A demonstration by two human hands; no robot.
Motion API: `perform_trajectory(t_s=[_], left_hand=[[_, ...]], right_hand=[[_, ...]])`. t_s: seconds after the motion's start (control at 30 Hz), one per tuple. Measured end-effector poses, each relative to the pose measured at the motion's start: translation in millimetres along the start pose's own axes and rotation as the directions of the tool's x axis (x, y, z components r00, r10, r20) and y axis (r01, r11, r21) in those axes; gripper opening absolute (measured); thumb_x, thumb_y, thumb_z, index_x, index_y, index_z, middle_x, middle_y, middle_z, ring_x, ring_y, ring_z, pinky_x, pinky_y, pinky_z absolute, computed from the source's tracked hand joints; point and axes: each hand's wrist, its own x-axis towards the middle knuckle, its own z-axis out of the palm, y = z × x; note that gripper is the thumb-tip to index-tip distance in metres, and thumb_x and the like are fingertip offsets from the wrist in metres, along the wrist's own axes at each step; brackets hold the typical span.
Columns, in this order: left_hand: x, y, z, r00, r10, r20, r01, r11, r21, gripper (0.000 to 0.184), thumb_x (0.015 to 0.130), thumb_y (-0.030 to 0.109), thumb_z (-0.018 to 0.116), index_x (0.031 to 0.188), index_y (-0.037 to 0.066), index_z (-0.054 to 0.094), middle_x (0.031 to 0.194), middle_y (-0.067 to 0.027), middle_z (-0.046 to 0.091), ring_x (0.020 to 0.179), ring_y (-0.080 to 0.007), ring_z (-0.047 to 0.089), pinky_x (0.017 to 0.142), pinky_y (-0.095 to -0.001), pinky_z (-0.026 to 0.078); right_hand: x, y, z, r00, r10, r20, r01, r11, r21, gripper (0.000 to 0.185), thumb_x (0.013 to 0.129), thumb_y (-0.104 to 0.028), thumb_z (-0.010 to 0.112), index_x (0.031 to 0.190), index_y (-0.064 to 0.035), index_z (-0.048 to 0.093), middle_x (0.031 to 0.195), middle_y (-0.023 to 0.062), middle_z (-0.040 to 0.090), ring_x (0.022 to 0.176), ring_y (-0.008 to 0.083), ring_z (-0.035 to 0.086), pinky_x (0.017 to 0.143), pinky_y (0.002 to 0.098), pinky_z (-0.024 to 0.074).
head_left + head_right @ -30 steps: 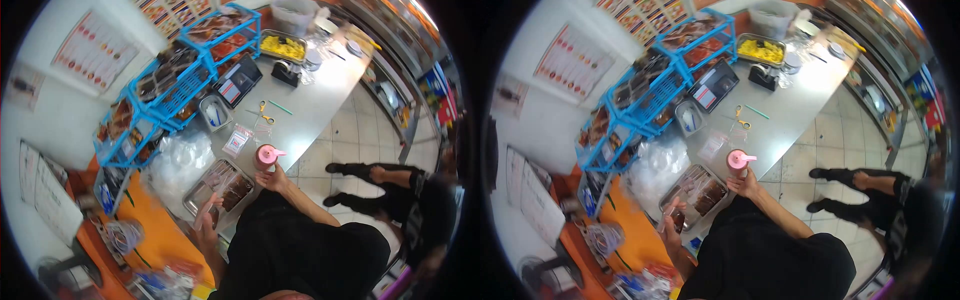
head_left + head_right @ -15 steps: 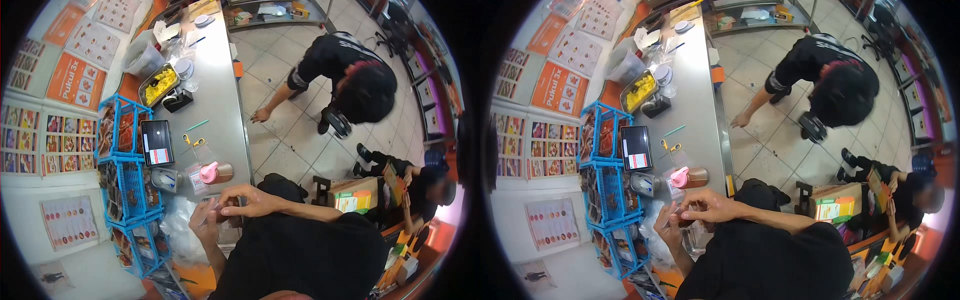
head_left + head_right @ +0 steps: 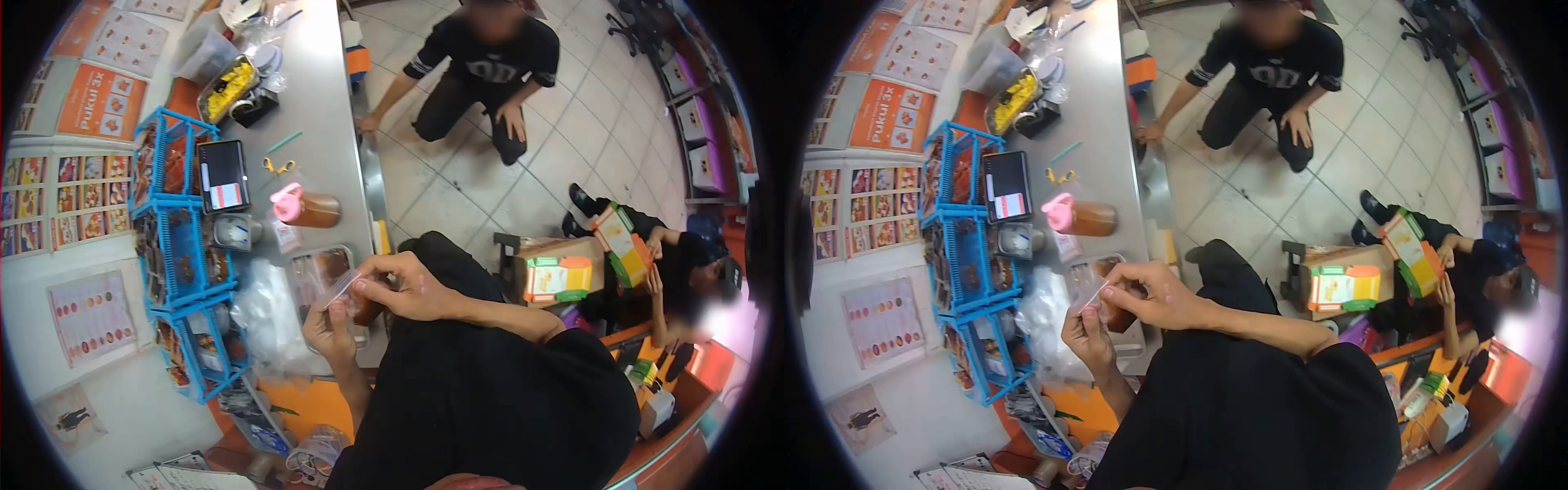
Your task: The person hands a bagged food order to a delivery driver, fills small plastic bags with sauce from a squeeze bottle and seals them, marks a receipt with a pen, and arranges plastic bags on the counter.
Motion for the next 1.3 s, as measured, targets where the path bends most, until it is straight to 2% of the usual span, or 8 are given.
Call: perform_trajectory(t_s=[0.13, 0.2, 0.27, 0.47, 0.83, 0.9, 1.0, 1.3], left_hand=[[-37, -2, 3, 0.983, -0.051, 0.177, 0.063, 0.996, -0.063, 0.019, 0.093, 0.016, 0.061, 0.092, -0.003, 0.066, 0.077, -0.0045, 0.064, 0.066, -0.0090, 0.056, 0.061, -0.0223, 0.045], [-50, -8, 13, 0.981, -0.045, 0.186, 0.058, 0.996, -0.064, 0.018, 0.093, 0.014, 0.061, 0.088, -0.003, 0.064, 0.076, -0.0042, 0.063, 0.065, -0.0083, 0.055, 0.059, -0.0219, 0.043], [-63, -6, 16, 0.952, -0.124, 0.278, 0.132, 0.991, -0.009, 0.018, 0.093, 0.013, 0.060, 0.086, -0.003, 0.064, 0.075, -0.0038, 0.062, 0.064, -0.0078, 0.054, 0.058, -0.0216, 0.042], [-91, -7, 11, 0.973, -0.073, 0.221, 0.102, 0.987, -0.124, 0.019, 0.094, 0.013, 0.058, 0.087, -0.003, 0.063, 0.074, -0.0032, 0.059, 0.065, -0.0067, 0.052, 0.059, -0.0207, 0.041], [-143, -13, -24, 0.998, -0.066, -0.019, 0.063, 0.988, -0.140, 0.016, 0.092, 0.012, 0.057, 0.085, -0.003, 0.062, 0.073, -0.0023, 0.058, 0.065, -0.0067, 0.050, 0.058, -0.0216, 0.038], [-149, -7, -23, 0.993, -0.079, -0.084, 0.066, 0.986, -0.152, 0.018, 0.091, 0.013, 0.058, 0.085, -0.003, 0.062, 0.072, -0.0020, 0.057, 0.066, -0.0064, 0.049, 0.059, -0.0213, 0.038], [-162, -12, -25, 0.982, -0.106, -0.156, 0.079, 0.981, -0.176, 0.019, 0.092, 0.014, 0.057, 0.084, -0.003, 0.062, 0.072, -0.0014, 0.057, 0.066, -0.0060, 0.049, 0.059, -0.0212, 0.038], [-160, 1, -24, 0.998, -0.063, 0.003, 0.064, 0.996, -0.062, 0.020, 0.091, 0.014, 0.056, 0.078, -0.001, 0.057, 0.066, 0.0001, 0.047, 0.062, -0.0067, 0.042, 0.054, -0.0247, 0.033]], right_hand=[[-42, 15, -12, 0.999, -0.033, 0.015, 0.034, 0.990, -0.140, 0.016, 0.095, -0.013, 0.060, 0.090, 0.0015, 0.063, 0.073, 0.0017, 0.063, 0.068, 0.0045, 0.054, 0.058, 0.0207, 0.0416], [-63, 24, -18, 0.999, 0.005, -0.032, -0.010, 0.988, -0.154, 0.015, 0.094, -0.014, 0.060, 0.089, 0.0000, 0.063, 0.064, -0.0028, 0.054, 0.057, 0.0016, 0.040, 0.050, 0.0218, 0.0318], [-83, 17, -19, 0.998, 0.049, -0.038, -0.053, 0.992, -0.118, 0.016, 0.095, -0.015, 0.060, 0.088, -0.0004, 0.062, 0.064, -0.0034, 0.052, 0.057, 0.0017, 0.040, 0.050, 0.0217, 0.0316], [-103, 29, -11, 1.000, 0.012, -0.008, -0.013, 0.992, -0.128, 0.015, 0.094, -0.013, 0.061, 0.088, 0.0006, 0.063, 0.069, 0.0017, 0.062, 0.064, 0.0042, 0.054, 0.055, 0.0220, 0.0422], [-105, 30, 21, 0.963, 0.112, 0.244, -0.072, 0.983, -0.167, 0.014, 0.093, -0.011, 0.062, 0.088, 0.0010, 0.065, 0.072, 0.0019, 0.064, 0.064, 0.0051, 0.055, 0.057, 0.0223, 0.0435], [-105, 32, 27, 0.973, 0.022, 0.230, 0.027, 0.978, -0.208, 0.013, 0.092, -0.011, 0.063, 0.091, 0.0012, 0.066, 0.067, 0.0000, 0.059, 0.059, 0.0033, 0.047, 0.053, 0.0221, 0.0378], [-110, 38, 29, 0.953, 0.142, 0.267, -0.088, 0.975, -0.205, 0.012, 0.092, -0.009, 0.062, 0.089, 0.0015, 0.064, 0.073, 0.0029, 0.064, 0.066, 0.0052, 0.054, 0.059, 0.0227, 0.0433], [-119, 39, 31, 0.950, 0.087, 0.301, -0.009, 0.968, -0.252, 0.009, 0.089, -0.007, 0.065, 0.090, 0.0017, 0.067, 0.074, 0.0052, 0.067, 0.065, 0.0070, 0.058, 0.057, 0.0222, 0.0434]])
